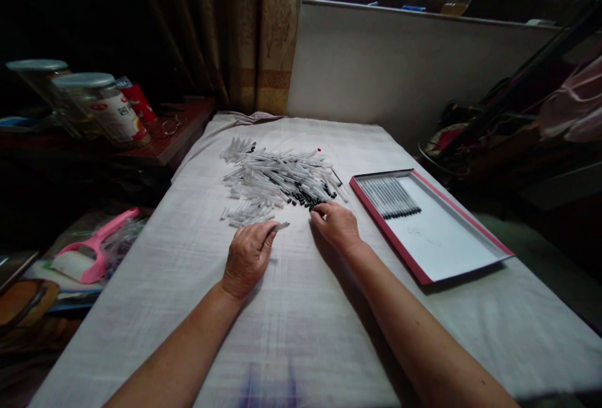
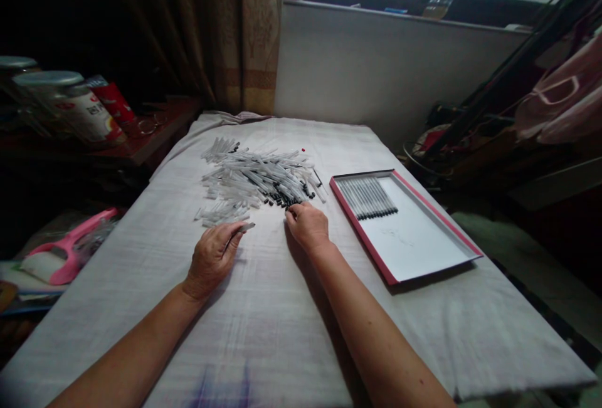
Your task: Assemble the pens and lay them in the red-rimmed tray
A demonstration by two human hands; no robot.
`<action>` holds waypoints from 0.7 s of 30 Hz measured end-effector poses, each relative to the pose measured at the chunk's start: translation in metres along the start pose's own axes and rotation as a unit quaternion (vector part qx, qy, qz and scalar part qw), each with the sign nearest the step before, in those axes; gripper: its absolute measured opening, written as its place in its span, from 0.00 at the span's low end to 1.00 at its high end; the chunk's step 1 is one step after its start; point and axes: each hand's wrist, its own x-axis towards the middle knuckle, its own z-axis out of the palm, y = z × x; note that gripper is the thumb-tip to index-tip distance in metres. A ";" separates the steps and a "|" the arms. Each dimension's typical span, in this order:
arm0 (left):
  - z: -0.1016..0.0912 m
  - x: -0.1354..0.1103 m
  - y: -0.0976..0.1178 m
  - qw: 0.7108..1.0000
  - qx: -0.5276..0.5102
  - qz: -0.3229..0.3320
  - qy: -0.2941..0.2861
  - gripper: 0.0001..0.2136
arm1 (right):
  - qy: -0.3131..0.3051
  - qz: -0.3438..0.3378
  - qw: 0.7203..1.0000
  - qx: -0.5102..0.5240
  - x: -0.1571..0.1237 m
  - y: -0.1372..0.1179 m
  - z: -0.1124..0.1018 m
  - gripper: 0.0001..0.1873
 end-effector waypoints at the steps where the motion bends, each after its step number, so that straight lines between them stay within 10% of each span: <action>1: 0.000 0.000 -0.001 1.000 0.002 -0.001 0.002 0.10 | -0.006 -0.004 1.000 -0.028 0.001 -0.001 0.000 0.13; 11: 0.002 -0.002 -0.002 0.999 -0.005 -0.007 -0.037 0.10 | -0.037 -0.002 0.994 -0.098 0.006 -0.011 0.004 0.14; 16: 0.002 -0.002 -0.001 0.999 -0.001 0.001 -0.037 0.10 | -0.008 0.008 0.995 0.095 0.001 -0.004 0.004 0.11; 18: 0.001 -0.001 -0.001 0.999 0.002 0.008 -0.038 0.10 | -0.024 0.044 0.954 0.294 -0.008 0.001 0.003 0.09; 21: 0.000 -0.001 0.001 0.999 0.003 0.019 -0.046 0.09 | -0.096 0.108 0.812 0.566 -0.026 0.007 -0.002 0.12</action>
